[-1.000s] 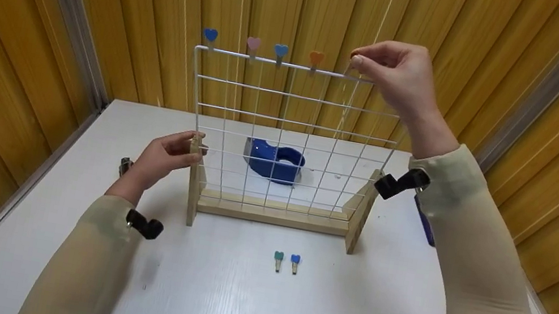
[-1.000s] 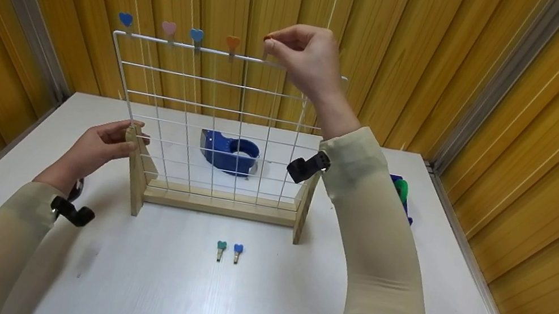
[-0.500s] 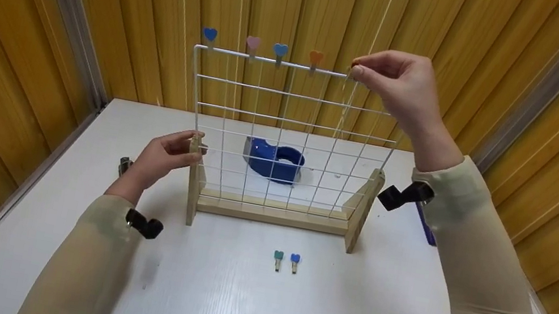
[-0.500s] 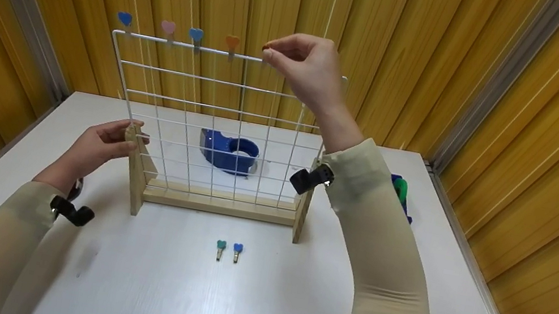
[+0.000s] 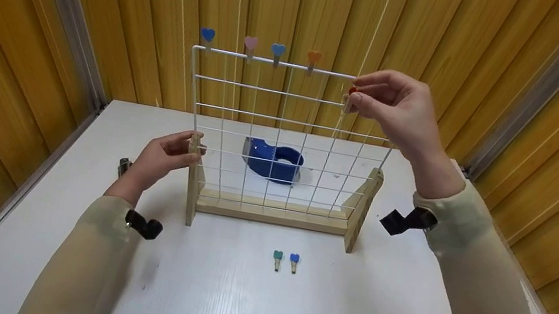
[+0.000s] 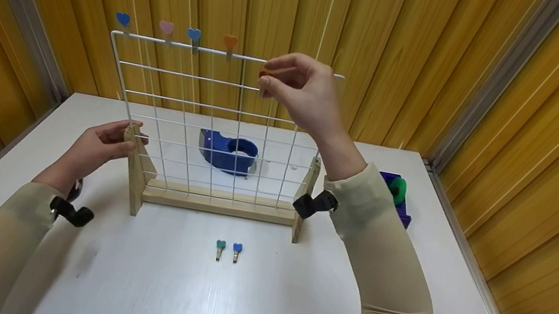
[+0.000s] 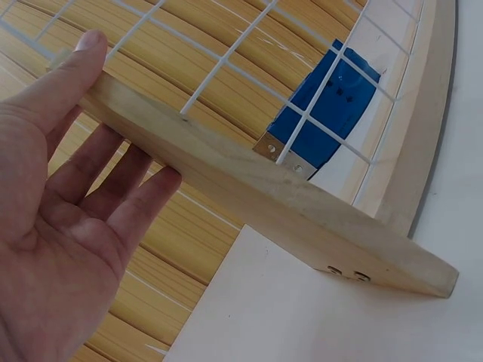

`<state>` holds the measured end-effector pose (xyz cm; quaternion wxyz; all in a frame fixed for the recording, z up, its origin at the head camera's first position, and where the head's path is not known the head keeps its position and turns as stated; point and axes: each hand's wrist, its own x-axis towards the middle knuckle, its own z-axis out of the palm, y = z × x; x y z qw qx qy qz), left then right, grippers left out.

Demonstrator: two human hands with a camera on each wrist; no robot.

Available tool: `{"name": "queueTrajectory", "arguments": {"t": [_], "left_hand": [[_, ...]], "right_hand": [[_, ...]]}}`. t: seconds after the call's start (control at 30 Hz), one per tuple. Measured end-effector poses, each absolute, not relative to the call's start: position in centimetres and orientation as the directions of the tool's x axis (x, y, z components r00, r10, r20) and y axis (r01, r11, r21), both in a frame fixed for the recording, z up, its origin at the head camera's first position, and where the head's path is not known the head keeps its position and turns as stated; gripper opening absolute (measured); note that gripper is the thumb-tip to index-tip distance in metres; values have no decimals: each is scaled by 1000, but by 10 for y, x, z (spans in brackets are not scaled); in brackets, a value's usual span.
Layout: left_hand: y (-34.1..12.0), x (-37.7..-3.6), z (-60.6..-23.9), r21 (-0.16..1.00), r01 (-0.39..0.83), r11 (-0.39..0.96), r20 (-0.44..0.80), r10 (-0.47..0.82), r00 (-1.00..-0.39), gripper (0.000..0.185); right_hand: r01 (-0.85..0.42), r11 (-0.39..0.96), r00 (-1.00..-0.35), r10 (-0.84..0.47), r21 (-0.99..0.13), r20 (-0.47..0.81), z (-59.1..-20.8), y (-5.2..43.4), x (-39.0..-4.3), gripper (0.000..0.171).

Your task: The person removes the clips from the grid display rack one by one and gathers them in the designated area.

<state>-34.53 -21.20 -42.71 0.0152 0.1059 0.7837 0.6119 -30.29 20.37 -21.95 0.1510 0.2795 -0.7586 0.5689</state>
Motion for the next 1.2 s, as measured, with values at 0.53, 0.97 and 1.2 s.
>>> {"name": "queueTrajectory", "arguments": {"t": [0.53,0.97,1.2], "left_hand": [[-212,-348,-429,965,147,218,106,189,-976,62],[-212,-347,-428,964,140,228,98,186,-978,60],[-213,-348,-428,962,139,236,96,185,-978,62]], "right_hand": [[-514,323,-854,-275,-795,441,-258,212,-283,28],[-441,283,-885,-298,-852,359,-295,222,-274,26],[-365,295,-914,-294,-883,279,-323,228,-272,26]]}}
